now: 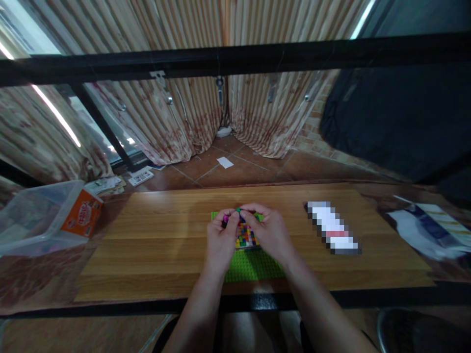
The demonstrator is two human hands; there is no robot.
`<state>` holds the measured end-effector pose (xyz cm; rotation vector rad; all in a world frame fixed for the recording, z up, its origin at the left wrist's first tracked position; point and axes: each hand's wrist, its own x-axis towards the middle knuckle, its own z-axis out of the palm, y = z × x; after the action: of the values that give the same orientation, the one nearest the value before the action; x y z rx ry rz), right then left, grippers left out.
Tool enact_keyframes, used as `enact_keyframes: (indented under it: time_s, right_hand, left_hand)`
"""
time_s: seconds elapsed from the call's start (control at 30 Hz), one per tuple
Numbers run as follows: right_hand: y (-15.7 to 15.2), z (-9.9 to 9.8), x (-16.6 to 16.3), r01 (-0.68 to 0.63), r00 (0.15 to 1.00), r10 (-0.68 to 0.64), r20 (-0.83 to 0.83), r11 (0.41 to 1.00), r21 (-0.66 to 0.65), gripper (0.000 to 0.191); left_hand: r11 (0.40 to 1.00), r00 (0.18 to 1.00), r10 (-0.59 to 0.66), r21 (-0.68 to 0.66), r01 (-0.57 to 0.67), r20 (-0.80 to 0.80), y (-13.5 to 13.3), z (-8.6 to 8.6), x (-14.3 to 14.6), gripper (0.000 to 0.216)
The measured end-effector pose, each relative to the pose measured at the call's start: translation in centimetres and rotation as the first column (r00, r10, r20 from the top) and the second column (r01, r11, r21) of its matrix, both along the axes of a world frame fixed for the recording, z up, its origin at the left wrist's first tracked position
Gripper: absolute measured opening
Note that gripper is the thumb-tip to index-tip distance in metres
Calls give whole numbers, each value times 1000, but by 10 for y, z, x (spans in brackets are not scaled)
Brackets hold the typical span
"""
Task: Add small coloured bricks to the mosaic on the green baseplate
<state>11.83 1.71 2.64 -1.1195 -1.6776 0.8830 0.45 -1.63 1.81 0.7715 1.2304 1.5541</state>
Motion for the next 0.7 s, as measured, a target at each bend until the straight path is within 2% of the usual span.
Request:
enact_keyframes:
  time_s: [0.2,0.4,0.57,0.7]
  right_hand:
    - [-5,5,-5,69,997,-70,21,996,65,13]
    - [-10,4,-8,114,989,-129,75,978,175,13]
    - [-1,-2,2,98,994,-104,31,985,141,14]
    - [4,-6,9,65,986,-87,144,986,151,16]
  left_hand:
    - [997,993,67,29,-65,-93,1,-4,0,21]
    - [993,991,119,18,-118,-60,1,-6,4,22]
    - [989,983,150,-6,-150,102,2,1,-1,27]
    - [977,942,208,-100,-188,263,3,5,-14,33]
